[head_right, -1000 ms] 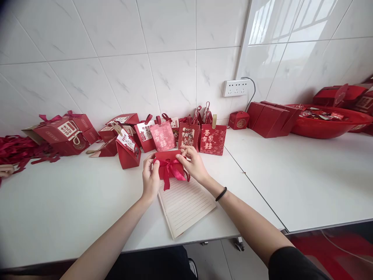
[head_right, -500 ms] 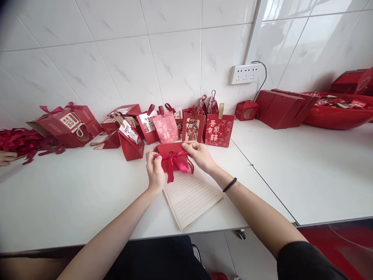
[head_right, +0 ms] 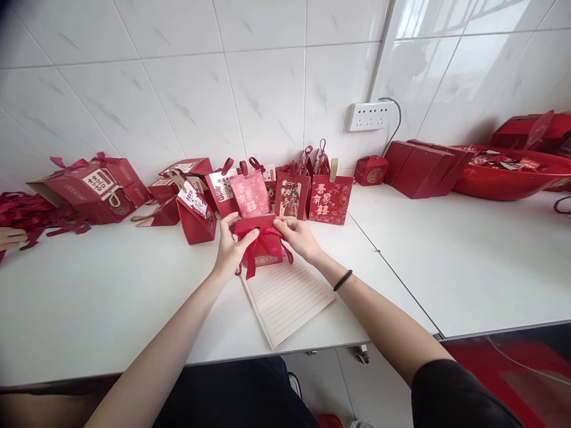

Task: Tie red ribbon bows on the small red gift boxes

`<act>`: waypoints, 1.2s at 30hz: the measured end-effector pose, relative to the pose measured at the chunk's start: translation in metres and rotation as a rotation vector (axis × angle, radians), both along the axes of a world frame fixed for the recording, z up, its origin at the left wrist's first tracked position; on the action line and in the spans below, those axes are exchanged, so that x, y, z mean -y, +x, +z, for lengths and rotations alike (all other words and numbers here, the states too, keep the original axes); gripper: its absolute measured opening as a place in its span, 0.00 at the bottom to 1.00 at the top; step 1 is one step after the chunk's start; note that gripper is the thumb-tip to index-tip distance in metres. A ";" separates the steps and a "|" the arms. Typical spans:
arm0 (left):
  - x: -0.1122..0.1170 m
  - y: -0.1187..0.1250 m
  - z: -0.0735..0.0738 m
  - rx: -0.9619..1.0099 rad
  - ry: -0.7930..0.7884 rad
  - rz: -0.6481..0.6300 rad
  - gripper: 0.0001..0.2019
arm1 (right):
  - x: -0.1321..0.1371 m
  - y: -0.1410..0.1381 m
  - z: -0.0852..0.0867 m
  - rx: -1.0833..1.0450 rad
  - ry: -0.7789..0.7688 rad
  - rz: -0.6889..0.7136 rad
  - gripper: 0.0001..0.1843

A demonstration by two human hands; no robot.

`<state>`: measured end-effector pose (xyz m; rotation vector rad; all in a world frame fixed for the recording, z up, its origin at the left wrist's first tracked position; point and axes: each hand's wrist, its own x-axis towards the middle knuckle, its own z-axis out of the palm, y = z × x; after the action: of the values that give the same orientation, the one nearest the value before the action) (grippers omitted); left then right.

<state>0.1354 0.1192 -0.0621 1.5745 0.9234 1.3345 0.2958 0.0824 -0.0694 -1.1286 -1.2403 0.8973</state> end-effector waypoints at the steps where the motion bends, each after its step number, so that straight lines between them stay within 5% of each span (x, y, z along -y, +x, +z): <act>1: 0.000 0.000 0.000 -0.018 -0.018 -0.013 0.28 | 0.000 0.001 0.002 -0.004 -0.008 0.006 0.30; 7: 0.005 -0.003 0.002 -0.020 -0.063 -0.088 0.26 | 0.018 0.032 0.038 0.219 -0.097 0.066 0.29; 10: 0.008 -0.002 0.004 -0.014 -0.051 -0.133 0.26 | 0.029 0.044 0.054 0.486 -0.273 0.278 0.27; 14: 0.010 -0.003 0.004 -0.032 -0.021 -0.139 0.27 | 0.034 0.037 0.055 0.588 -0.379 0.535 0.24; 18: 0.010 -0.008 0.006 -0.147 0.138 -0.117 0.26 | 0.032 0.030 0.050 0.552 -0.376 0.533 0.20; 24: 0.010 -0.008 0.010 -0.330 0.245 -0.045 0.02 | 0.033 0.031 0.051 0.538 -0.386 0.517 0.15; 36: 0.015 -0.005 0.010 -0.333 0.255 -0.019 0.05 | 0.036 0.029 0.056 0.592 -0.386 0.571 0.12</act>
<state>0.1301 0.1046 -0.0517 2.0419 0.9600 1.2351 0.3247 0.0466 -0.0133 -1.4336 -1.9977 1.3221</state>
